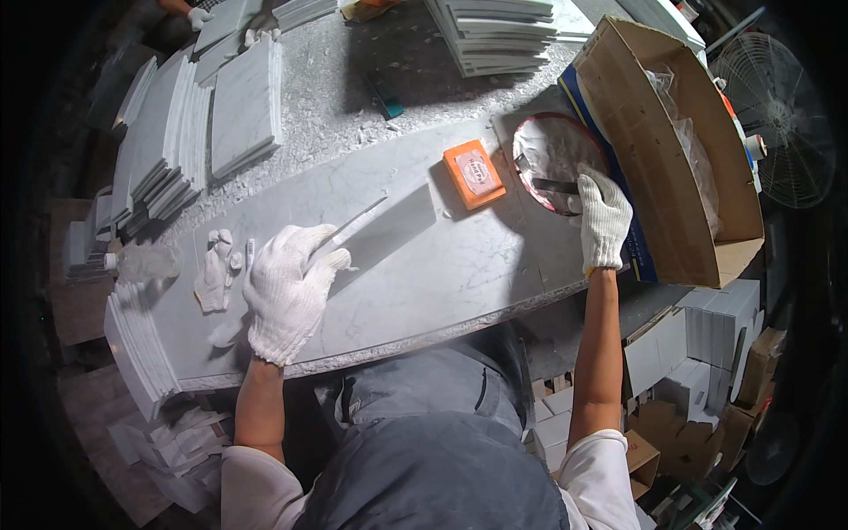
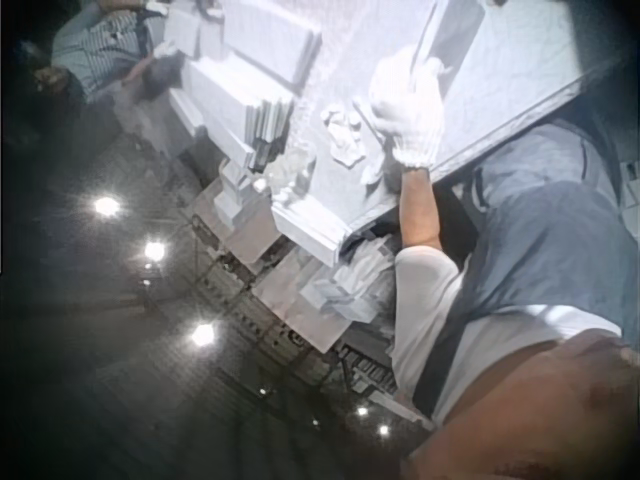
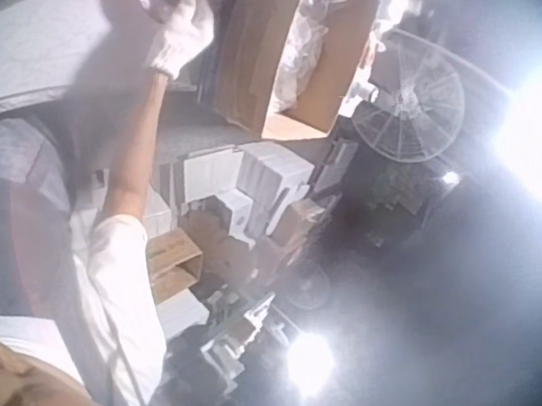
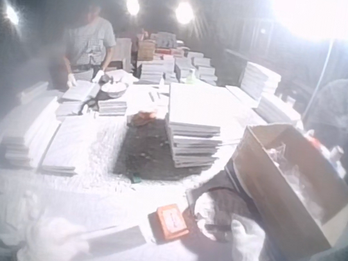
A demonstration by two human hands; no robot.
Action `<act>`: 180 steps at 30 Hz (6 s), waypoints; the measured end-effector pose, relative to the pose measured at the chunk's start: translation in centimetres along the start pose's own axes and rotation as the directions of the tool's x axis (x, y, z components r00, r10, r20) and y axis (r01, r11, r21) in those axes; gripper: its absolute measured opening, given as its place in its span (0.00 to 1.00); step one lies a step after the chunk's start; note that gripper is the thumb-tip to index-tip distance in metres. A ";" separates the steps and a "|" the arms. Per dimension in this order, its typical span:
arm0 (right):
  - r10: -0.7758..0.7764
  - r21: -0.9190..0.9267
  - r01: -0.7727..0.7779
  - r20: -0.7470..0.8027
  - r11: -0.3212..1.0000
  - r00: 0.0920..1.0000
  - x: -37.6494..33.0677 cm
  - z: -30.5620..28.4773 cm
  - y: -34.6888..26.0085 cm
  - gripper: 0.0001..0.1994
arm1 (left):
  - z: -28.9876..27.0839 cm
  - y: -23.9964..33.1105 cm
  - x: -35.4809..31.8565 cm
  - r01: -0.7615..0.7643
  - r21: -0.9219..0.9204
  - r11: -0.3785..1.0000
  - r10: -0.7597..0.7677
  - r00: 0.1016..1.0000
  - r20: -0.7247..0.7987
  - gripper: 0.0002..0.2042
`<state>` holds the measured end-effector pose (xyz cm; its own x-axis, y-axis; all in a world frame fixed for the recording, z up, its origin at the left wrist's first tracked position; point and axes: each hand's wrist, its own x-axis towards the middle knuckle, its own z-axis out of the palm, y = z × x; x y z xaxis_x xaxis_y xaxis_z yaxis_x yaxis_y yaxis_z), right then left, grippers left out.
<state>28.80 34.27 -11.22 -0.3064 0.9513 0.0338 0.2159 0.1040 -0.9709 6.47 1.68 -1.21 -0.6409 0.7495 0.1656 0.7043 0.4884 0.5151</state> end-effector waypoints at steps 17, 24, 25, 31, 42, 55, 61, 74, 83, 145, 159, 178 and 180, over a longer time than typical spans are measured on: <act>0.261 0.035 -0.264 0.068 0.964 0.963 1.2 -0.3 -0.5 0.16 | -0.1 0.2 0.0 0.043 -0.067 0.997 -0.042 0.999 0.026 0.16; 0.225 0.069 -0.229 0.057 0.971 0.973 0.4 -1.1 -2.2 0.15 | -0.4 0.2 0.5 -0.003 -0.080 0.997 0.005 1.000 0.023 0.15; 0.271 0.163 -0.277 0.056 0.947 0.961 0.0 -1.0 -2.8 0.15 | -0.4 0.2 0.4 -0.004 -0.072 0.997 0.007 0.999 0.033 0.15; 0.187 0.157 -0.221 0.208 0.962 0.960 -3.7 0.5 -8.4 0.16 | -0.4 -0.1 0.2 0.031 -0.055 0.998 -0.029 0.999 0.042 0.15; 0.137 0.033 -0.187 0.562 0.982 0.816 -8.6 9.3 -15.0 0.17 | -0.2 -0.3 0.1 0.037 0.039 0.999 -0.039 0.998 0.044 0.14; -0.083 -0.013 0.106 0.532 0.994 0.843 -9.1 12.1 -17.0 0.13 | -0.1 -1.1 0.2 0.026 0.061 0.998 -0.029 0.998 0.047 0.13; -0.390 -0.066 0.502 0.545 0.862 0.743 -8.9 13.0 -17.3 0.11 | -0.1 -1.2 0.3 -0.010 0.076 0.997 0.008 1.000 0.029 0.13; 0.061 0.035 -0.088 0.474 0.996 0.878 -9.7 10.7 -15.0 0.14 | -0.2 -1.0 0.1 0.021 0.030 0.999 -0.022 0.999 0.045 0.12; 0.131 0.150 -0.232 0.490 0.961 0.862 -10.4 12.1 -12.4 0.17 | -0.4 -0.6 0.1 0.042 0.027 0.999 -0.044 0.998 0.053 0.14; 0.209 0.020 -0.208 -0.067 0.978 0.976 0.0 -1.0 -0.8 0.14 | 0.3 -0.2 -0.3 0.032 -0.046 0.998 -0.032 0.999 -0.008 0.14; 0.160 0.194 -0.194 0.178 0.962 0.971 -4.1 1.3 -10.3 0.15 | -0.3 0.3 0.1 0.051 -0.021 0.998 -0.051 0.999 0.019 0.15; -0.052 -0.037 0.083 0.520 0.996 0.853 -8.9 11.8 -16.9 0.14 | -0.1 -0.5 0.2 0.057 0.036 0.998 -0.058 0.998 0.030 0.12; -0.124 -0.055 0.174 0.499 0.983 0.857 -8.8 12.3 -17.1 0.12 | -0.1 -0.5 0.1 0.052 0.056 0.997 -0.054 0.998 0.026 0.13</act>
<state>16.44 20.51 2.17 -0.7525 0.6578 0.0308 0.2100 0.2841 -0.9355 6.04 1.46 -1.42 -0.6696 0.7337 0.1153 0.6859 0.5513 0.4750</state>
